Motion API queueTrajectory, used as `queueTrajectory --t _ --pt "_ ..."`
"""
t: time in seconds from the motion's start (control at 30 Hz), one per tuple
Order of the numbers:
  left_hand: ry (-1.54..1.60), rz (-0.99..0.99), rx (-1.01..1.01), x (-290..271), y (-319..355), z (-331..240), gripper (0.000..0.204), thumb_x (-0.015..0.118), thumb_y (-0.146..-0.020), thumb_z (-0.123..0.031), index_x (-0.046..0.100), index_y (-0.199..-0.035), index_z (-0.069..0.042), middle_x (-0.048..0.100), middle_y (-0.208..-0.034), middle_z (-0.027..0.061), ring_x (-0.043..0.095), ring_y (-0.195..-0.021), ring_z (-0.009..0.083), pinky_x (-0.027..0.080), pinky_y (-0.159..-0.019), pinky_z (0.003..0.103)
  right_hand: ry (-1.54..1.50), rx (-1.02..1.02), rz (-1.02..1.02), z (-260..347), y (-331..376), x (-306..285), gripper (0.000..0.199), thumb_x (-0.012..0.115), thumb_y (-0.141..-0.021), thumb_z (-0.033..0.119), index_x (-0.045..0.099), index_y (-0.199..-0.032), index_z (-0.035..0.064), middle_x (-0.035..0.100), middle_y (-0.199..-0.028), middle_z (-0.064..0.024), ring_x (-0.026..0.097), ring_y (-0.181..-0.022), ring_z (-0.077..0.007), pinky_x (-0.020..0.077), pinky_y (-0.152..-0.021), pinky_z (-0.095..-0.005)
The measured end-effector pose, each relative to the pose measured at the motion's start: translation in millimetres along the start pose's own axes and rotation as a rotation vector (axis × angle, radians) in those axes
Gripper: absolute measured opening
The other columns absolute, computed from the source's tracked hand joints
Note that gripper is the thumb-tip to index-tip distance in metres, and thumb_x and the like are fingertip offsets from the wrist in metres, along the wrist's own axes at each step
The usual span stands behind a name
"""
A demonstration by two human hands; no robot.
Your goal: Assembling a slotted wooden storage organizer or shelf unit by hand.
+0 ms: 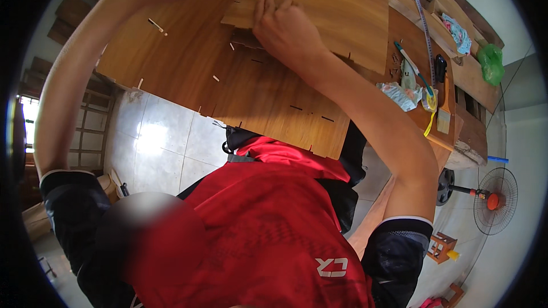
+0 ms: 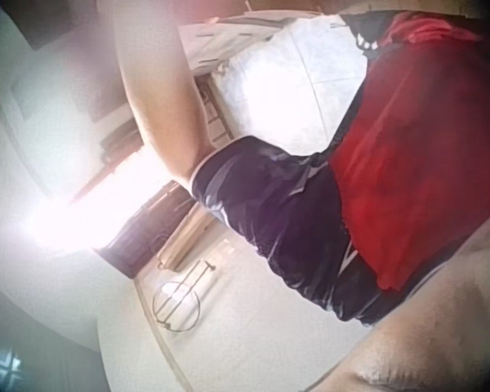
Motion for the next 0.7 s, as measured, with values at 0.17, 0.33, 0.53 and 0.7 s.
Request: queueTrajectory --t 0.17,0.33,0.53,0.7 --pt "-0.087 0.225 0.034 6.9 -4.7 -9.8 0.042 0.053 -0.1 -0.028 0.062 -0.134 -0.005 0.06 -0.132 0.0281 0.062 -0.12 0.0403 0.051 -0.104 0.048 -0.085 -0.037 0.005 -2.7 2.9 8.1 0.042 0.064 -0.086 0.012 0.064 -0.119 -0.0136 0.072 -0.114 -0.0241 0.071 -0.081 -0.0316 0.0586 -0.061 -0.0335" --pt "-0.067 0.184 0.133 8.0 -0.4 -6.1 0.038 0.057 -0.096 -0.027 0.068 -0.127 -0.006 0.062 -0.131 0.0256 0.063 -0.119 0.0386 0.052 -0.102 0.046 -0.075 -0.062 0.01 -5.9 1.8 10.1 0.043 0.064 -0.086 0.013 0.064 -0.121 -0.0123 0.072 -0.116 -0.0232 0.072 -0.084 -0.0318 0.0596 -0.062 -0.0333" --pt "-0.003 0.206 -0.018 6.3 3.0 -2.4 0.034 0.063 -0.091 -0.023 0.071 -0.12 -0.007 0.067 -0.119 0.0244 0.066 -0.113 0.0373 0.053 -0.1 0.045 -0.099 -0.108 -0.019 -14.0 6.0 9.3 0.045 0.063 -0.087 0.014 0.063 -0.126 -0.0085 0.072 -0.121 -0.0208 0.073 -0.09 -0.0304 0.0604 -0.065 -0.0342" --pt "-0.029 0.116 0.152 11.9 -3.5 -4.9 0.034 0.064 -0.091 -0.026 0.072 -0.117 -0.006 0.069 -0.113 0.021 0.068 -0.107 0.0375 0.053 -0.099 0.047 -0.114 -0.139 0.013 -21.7 8.7 10.7 0.044 0.063 -0.088 0.014 0.063 -0.127 -0.0081 0.072 -0.121 -0.0206 0.074 -0.093 -0.0308 0.0611 -0.07 -0.0353"
Point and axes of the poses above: each hand's wrist, its own y-axis away from the middle knuckle, its own x-axis out of the palm, z = x × y, the point moved 10 cm from there along -y, towards the middle knuckle
